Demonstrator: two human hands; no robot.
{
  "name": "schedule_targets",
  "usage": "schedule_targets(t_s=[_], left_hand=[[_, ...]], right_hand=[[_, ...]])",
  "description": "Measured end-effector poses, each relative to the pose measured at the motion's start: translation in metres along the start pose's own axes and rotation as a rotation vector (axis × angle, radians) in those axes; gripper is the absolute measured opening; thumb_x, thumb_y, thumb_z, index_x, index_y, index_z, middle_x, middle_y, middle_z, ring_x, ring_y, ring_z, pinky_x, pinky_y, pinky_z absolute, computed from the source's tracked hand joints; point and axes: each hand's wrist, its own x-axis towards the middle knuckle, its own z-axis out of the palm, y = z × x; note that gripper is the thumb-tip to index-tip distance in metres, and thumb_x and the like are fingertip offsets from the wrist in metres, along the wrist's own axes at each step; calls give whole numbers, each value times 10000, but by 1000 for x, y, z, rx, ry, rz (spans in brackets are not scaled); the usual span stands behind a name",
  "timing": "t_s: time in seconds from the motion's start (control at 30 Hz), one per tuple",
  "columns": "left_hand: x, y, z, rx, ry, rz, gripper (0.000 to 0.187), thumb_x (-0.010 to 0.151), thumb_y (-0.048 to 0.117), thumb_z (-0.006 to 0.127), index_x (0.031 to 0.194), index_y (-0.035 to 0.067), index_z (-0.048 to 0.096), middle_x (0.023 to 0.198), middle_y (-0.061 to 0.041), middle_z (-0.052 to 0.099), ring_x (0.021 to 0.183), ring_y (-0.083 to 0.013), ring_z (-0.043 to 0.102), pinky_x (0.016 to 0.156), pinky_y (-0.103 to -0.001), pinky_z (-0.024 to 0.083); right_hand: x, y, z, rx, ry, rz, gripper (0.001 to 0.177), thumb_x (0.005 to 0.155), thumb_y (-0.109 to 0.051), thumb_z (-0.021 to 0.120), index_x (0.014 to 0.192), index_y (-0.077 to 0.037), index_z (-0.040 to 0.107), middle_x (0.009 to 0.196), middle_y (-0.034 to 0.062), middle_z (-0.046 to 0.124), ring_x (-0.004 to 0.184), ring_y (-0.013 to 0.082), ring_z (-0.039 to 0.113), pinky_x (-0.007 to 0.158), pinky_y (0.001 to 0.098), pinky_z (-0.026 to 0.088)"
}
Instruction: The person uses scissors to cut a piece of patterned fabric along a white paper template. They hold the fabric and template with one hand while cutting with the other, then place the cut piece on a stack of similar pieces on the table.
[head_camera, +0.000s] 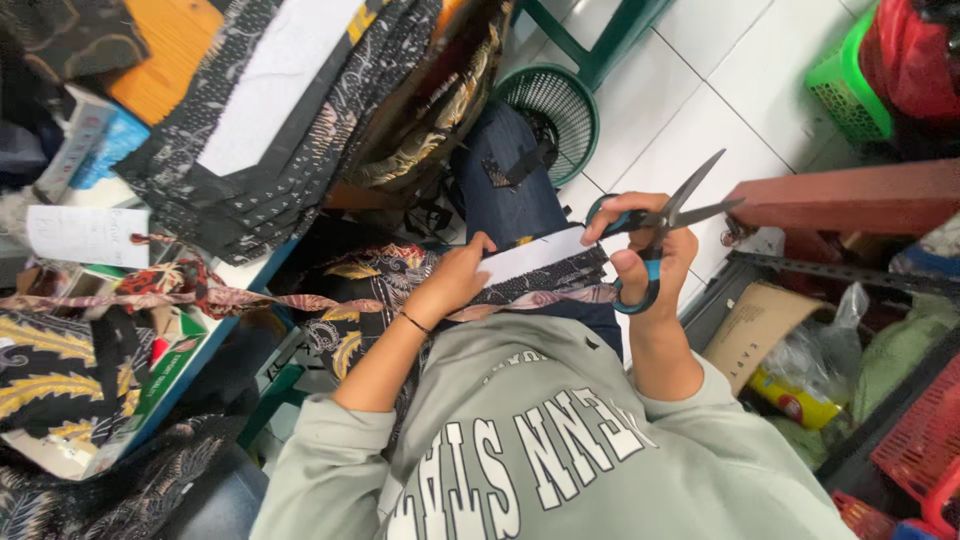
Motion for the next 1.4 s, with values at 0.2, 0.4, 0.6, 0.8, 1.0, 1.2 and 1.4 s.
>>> schedule_targets(t_s=[0.2,0.4,0.6,0.8,1.0,1.2,1.4], left_hand=[[-19,96,-98,-53,472,170,215,889,62,701,1100,67,661,998,-94,704,825,-215,703,743,-328,552],[2,113,-229,383,1004,256,220,943,92,768,1145,51,694,1043,-121,646,965,-298,635,863,-406,483],[17,95,-255,487,966,190,383,816,151,861,1151,76,691,1113,-105,657,1044,-344,601,898,-442,456],[20,98,-256,404,1019,206,362,816,117,853,1118,72,658,1023,-80,706,998,-307,654,888,-417,454],[5,133,-255,62,1061,254,229,989,113,809,1116,19,644,1010,-118,668,854,-252,627,785,-328,479],[0,172,-221,-1166,813,732,347,1114,223,599,1395,27,542,1312,-79,657,1181,-189,631,1063,-372,521],[12,185,-165,-1558,672,509,420,1067,301,539,1382,23,531,1381,-74,612,1276,-188,575,1126,-356,449]], right_hand=[[5,0,5,-55,-43,-19,644,952,-496,765,1231,57,590,946,130,668,868,187,660,839,308,532],[3,12,9,-67,-100,-22,553,960,-402,754,1233,54,603,930,113,677,891,183,652,839,308,521],[7,18,12,-73,-130,-2,418,948,-259,734,1213,44,617,929,97,679,882,170,652,842,309,528],[10,27,14,-78,-164,17,380,939,-206,732,1211,39,629,914,83,682,873,157,651,840,303,536],[17,25,23,-99,-140,35,410,918,-211,756,1229,23,627,977,84,688,935,163,651,883,317,534],[34,13,41,-91,-143,-113,611,902,-348,768,1361,-1,560,1312,118,666,1179,186,604,1089,357,466],[44,16,48,-60,-12,-121,786,895,-433,785,1459,17,473,1354,88,608,1267,168,568,1123,318,413]])
